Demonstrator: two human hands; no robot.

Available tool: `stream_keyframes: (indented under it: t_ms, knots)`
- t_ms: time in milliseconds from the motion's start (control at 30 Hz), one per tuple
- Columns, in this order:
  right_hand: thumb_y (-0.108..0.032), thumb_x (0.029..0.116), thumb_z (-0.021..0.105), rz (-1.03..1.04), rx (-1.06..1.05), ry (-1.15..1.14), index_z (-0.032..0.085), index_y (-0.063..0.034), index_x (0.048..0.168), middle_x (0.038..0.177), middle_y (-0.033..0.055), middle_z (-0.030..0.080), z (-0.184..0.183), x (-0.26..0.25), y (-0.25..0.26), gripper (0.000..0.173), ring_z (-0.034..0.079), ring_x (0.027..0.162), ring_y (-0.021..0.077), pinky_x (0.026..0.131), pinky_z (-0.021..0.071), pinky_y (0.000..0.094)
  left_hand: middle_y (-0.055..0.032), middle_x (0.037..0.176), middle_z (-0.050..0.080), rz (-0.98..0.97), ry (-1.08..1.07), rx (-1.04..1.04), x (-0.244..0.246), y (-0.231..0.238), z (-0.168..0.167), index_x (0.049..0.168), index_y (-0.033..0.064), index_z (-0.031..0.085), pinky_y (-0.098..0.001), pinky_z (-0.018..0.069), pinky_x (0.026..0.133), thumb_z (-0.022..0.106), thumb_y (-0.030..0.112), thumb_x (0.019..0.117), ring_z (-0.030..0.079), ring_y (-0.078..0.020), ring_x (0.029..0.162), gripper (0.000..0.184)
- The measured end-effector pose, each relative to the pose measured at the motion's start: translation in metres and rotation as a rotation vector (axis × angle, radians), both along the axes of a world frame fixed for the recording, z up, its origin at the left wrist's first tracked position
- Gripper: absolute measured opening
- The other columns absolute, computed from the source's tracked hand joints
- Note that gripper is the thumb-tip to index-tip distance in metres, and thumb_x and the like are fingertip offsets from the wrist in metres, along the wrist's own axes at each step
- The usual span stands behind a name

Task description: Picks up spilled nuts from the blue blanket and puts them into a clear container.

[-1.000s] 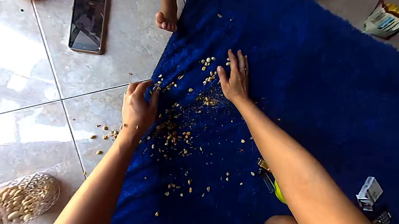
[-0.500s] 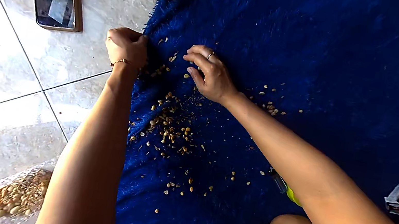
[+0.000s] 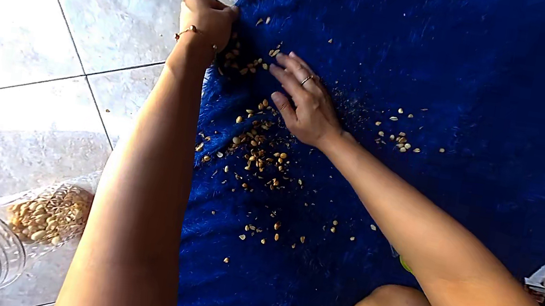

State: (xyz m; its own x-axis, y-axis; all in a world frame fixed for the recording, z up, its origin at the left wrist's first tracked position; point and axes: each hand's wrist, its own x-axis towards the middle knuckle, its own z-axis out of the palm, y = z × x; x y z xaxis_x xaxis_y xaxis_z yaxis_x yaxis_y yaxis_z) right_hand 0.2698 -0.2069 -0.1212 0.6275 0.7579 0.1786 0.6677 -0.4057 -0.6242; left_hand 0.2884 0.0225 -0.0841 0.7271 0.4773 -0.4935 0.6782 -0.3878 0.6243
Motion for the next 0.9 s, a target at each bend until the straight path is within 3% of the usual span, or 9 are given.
stream_keyframes:
  t_ms: [133, 233, 300, 367, 433, 533, 600, 733, 900]
  knots:
    - [-0.004, 0.1003, 0.053, 0.052, 0.110, 0.006, 0.071, 0.0020, 0.124, 0.133, 0.0193, 0.067, -0.001, -0.036, 0.008, 0.031, 0.058, 0.135, 0.0351, 0.116, 0.0442, 0.0421, -0.0141, 0.116, 0.069, -0.004, -0.013, -0.013, 0.000, 0.002, -0.003, 0.115, 0.0042, 0.071, -0.0442, 0.0466, 0.098, 0.059, 0.030, 0.1020, 0.064, -0.0208, 0.108, 0.031]
    - [-0.002, 0.0999, 0.054, 0.109, 0.169, 0.070, 0.072, 0.0034, 0.122, 0.129, 0.0207, 0.069, 0.004, -0.058, 0.006, 0.028, 0.061, 0.131, 0.0350, 0.113, 0.0469, 0.0411, -0.0167, 0.120, 0.068, -0.070, -0.068, -0.008, -0.006, 0.001, -0.004, 0.120, 0.0024, 0.069, -0.0456, 0.0460, 0.102, 0.057, 0.029, 0.1028, 0.064, -0.0249, 0.113, 0.034]
    - [-0.003, 0.0993, 0.055, 0.123, 0.228, 0.092, 0.073, 0.0035, 0.120, 0.126, 0.0206, 0.070, 0.013, -0.064, 0.001, 0.028, 0.063, 0.128, 0.0337, 0.113, 0.0481, 0.0411, -0.0206, 0.122, 0.068, -0.193, -0.127, 0.060, -0.020, -0.001, 0.002, 0.127, -0.0002, 0.064, -0.0515, 0.0459, 0.104, 0.055, 0.030, 0.1040, 0.064, -0.0312, 0.116, 0.039]
    - [-0.007, 0.0996, 0.056, 0.051, 0.237, 0.062, 0.074, 0.0022, 0.119, 0.125, 0.0187, 0.072, 0.027, -0.055, -0.007, 0.028, 0.063, 0.128, 0.0331, 0.113, 0.0479, 0.0433, -0.0225, 0.124, 0.066, -0.273, -0.145, 0.144, -0.041, -0.001, 0.010, 0.129, -0.0008, 0.062, -0.0576, 0.0454, 0.103, 0.054, 0.036, 0.1041, 0.062, -0.0365, 0.119, 0.045]
    - [-0.013, 0.1019, 0.055, -0.079, 0.158, 0.027, 0.072, 0.0018, 0.123, 0.131, 0.0193, 0.069, 0.033, -0.032, -0.018, 0.031, 0.060, 0.133, 0.0331, 0.116, 0.0447, 0.0446, -0.0229, 0.120, 0.067, -0.293, -0.111, 0.174, -0.067, 0.002, 0.011, 0.123, -0.0004, 0.065, -0.0627, 0.0460, 0.099, 0.054, 0.043, 0.1020, 0.063, -0.0395, 0.116, 0.050]
    - [-0.041, 0.1070, 0.043, -0.178, -0.104, 0.003, 0.051, -0.0021, 0.150, 0.158, 0.0215, 0.045, 0.018, -0.002, -0.026, 0.059, 0.037, 0.150, 0.0360, 0.125, 0.0269, 0.0494, -0.0230, 0.111, 0.070, -0.300, -0.033, 0.126, -0.097, 0.005, 0.007, 0.115, -0.0004, 0.068, -0.0672, 0.0476, 0.092, 0.065, 0.043, 0.0964, 0.066, -0.0420, 0.108, 0.047]
    - [-0.051, 0.1074, 0.035, -0.141, -0.168, -0.051, 0.043, -0.0001, 0.155, 0.161, 0.0245, 0.038, 0.008, -0.004, -0.020, 0.070, 0.032, 0.153, 0.0396, 0.127, 0.0228, 0.0525, -0.0205, 0.110, 0.071, -0.281, -0.020, 0.108, -0.105, 0.005, 0.003, 0.115, 0.0024, 0.069, -0.0664, 0.0478, 0.093, 0.065, 0.033, 0.0981, 0.067, -0.0401, 0.108, 0.035]
    - [-0.046, 0.1084, 0.034, 0.009, -0.144, -0.045, 0.045, 0.0038, 0.152, 0.158, 0.0244, 0.044, 0.004, -0.032, -0.004, 0.067, 0.036, 0.151, 0.0400, 0.126, 0.0275, 0.0498, -0.0189, 0.106, 0.072, -0.246, -0.109, 0.110, -0.108, 0.014, -0.011, 0.110, 0.0036, 0.072, -0.0651, 0.0480, 0.091, 0.060, 0.026, 0.0998, 0.068, -0.0378, 0.105, 0.027]
    - [-0.054, 0.1065, 0.039, 0.099, -0.078, -0.084, 0.052, 0.0001, 0.149, 0.153, 0.0221, 0.051, -0.004, -0.056, 0.013, 0.070, 0.043, 0.147, 0.0394, 0.124, 0.0306, 0.0484, -0.0205, 0.108, 0.070, -0.244, -0.157, 0.106, -0.110, 0.017, -0.019, 0.111, -0.0004, 0.068, -0.0602, 0.0489, 0.091, 0.056, 0.023, 0.1023, 0.067, -0.0364, 0.104, 0.028]
